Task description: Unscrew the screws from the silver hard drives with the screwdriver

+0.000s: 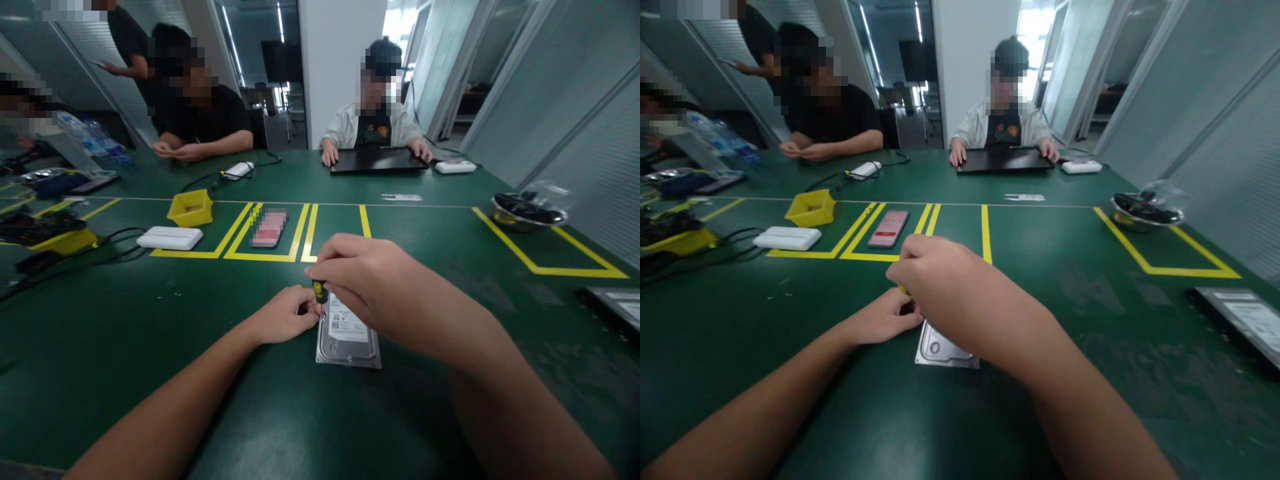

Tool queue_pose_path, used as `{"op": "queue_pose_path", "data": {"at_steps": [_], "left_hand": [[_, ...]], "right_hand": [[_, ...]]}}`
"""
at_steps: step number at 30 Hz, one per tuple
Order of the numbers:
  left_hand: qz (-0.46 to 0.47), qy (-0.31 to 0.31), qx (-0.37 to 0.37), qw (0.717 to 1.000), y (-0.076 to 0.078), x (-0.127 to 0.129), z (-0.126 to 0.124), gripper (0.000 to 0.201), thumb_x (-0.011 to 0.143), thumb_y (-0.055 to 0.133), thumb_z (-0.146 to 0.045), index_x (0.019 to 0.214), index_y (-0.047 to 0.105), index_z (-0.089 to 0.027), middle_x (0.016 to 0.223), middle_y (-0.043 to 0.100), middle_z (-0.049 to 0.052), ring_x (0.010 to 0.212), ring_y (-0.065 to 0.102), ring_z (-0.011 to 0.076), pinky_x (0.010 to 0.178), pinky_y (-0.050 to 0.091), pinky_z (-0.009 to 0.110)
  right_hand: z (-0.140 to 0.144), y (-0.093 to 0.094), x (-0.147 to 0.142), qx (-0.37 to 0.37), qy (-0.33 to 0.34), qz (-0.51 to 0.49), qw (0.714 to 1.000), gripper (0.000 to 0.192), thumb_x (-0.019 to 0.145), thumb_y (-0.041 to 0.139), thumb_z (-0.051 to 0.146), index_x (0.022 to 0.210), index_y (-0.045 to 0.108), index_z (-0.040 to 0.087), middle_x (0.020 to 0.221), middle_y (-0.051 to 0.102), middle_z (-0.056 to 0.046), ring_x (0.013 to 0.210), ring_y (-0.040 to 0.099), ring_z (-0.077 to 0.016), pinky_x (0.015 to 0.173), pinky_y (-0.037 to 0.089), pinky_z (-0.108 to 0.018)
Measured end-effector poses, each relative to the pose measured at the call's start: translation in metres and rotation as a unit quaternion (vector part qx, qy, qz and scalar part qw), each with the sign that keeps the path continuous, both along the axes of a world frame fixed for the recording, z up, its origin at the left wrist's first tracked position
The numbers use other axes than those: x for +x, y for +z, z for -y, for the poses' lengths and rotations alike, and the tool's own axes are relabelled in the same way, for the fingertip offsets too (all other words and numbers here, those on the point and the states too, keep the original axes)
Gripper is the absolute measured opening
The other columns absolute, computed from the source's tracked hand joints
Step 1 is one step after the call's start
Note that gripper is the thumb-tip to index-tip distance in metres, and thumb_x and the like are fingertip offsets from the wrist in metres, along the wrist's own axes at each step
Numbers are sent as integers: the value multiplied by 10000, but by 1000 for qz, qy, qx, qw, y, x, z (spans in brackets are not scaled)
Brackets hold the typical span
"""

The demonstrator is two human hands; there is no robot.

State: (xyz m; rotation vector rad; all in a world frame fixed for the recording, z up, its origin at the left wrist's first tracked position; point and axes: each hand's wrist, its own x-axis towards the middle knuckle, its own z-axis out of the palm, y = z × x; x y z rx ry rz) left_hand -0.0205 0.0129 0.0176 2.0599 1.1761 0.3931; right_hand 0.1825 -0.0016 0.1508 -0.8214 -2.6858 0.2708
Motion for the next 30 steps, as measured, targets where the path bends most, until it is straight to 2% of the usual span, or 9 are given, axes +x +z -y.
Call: {"op": "queue_pose_path", "data": {"at_steps": [6, 12, 16, 19, 25, 30], "left_hand": [[3, 0, 5, 1000, 2, 0, 1, 66, 788, 550, -167, 809, 611, -149, 764, 619, 7, 717, 568, 149, 644, 405, 250], [12, 2, -14, 1000, 0, -1, 0, 71, 784, 549, -175, 825, 601, -146, 757, 604, 2, 690, 555, 141, 628, 416, 247], [13, 6, -15, 1000, 0, -1, 0, 97, 795, 553, -201, 851, 609, -144, 812, 630, 20, 738, 576, 157, 664, 437, 264], [17, 8, -12, 1000, 0, -1, 1, 99, 797, 577, -228, 847, 612, -151, 778, 626, 18, 756, 582, 172, 684, 447, 274], [22, 7, -17, 1000, -2, -1, 0, 130, 814, 582, -254, 877, 617, -147, 774, 622, 17, 742, 576, 166, 675, 443, 273], [24, 2, -6, 1000, -5, -2, -1, 102, 814, 568, -245, 817, 586, -145, 751, 581, -2, 680, 532, 132, 621, 409, 245]], "right_hand": [[1, 0, -5, 51, -64, 47, 996, 128, 937, 579, 219, 860, 652, 148, 877, 558, -36, 729, 483, -126, 621, 311, -265], [0, -3, -11, 94, -121, 74, 985, 245, 950, 569, 361, 857, 640, 146, 737, 545, -22, 653, 454, -140, 577, 237, -290], [-2, -5, -13, 77, -107, 59, 990, 239, 952, 567, 348, 878, 655, 139, 819, 555, -44, 703, 475, -147, 594, 259, -288], [-5, -7, -13, 61, -89, 33, 994, 207, 954, 565, 295, 898, 664, 122, 900, 554, -65, 764, 488, -147, 623, 293, -277], [-10, -13, -12, 47, -37, -26, 998, 138, 919, 603, 198, 1039, 632, 137, 979, 561, -53, 812, 490, -141, 666, 324, -260], [-10, -10, -8, 41, -12, -31, 999, 99, 927, 565, 151, 937, 656, 114, 964, 587, -64, 879, 537, -154, 736, 380, -266]]}}
